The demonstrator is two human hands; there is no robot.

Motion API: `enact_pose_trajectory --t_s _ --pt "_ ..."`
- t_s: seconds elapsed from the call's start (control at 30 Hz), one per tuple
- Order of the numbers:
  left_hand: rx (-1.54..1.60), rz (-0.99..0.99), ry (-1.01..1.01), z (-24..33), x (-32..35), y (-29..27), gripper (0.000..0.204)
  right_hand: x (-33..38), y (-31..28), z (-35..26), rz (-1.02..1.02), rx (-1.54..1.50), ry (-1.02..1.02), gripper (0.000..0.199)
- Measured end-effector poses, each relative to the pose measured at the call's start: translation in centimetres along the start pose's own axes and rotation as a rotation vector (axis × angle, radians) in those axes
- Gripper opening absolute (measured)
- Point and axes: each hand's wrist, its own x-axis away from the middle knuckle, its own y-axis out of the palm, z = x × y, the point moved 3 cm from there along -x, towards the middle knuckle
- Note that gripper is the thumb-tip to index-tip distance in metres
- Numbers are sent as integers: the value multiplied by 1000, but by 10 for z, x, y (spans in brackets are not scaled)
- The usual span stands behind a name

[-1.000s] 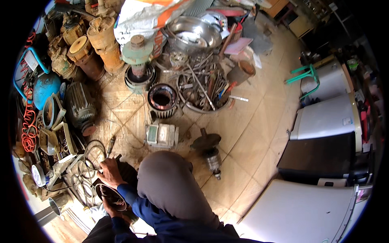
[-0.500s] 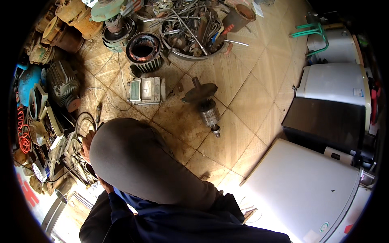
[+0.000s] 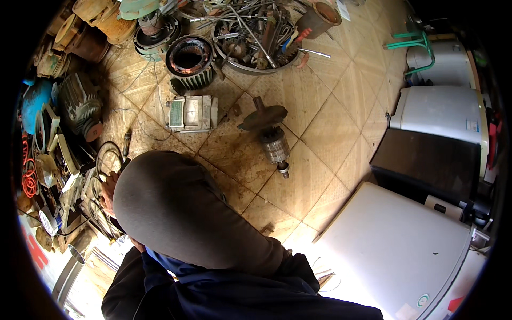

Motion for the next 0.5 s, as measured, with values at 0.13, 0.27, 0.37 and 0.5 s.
enact_pose_trajectory --t_s 0.13,0.27,0.37,0.5 --pt "157 31 -136 49 41 75 74 14 2 20 -6 54 28 29" --pt "196 59 -160 74 50 90 74 15 19 20 7 63 22 29" --pt "213 69 -168 81 56 99 74 16 21 20 16 73 17 29" --pt "234 86 -176 95 64 111 73 12 18 17 36 81 6 29"
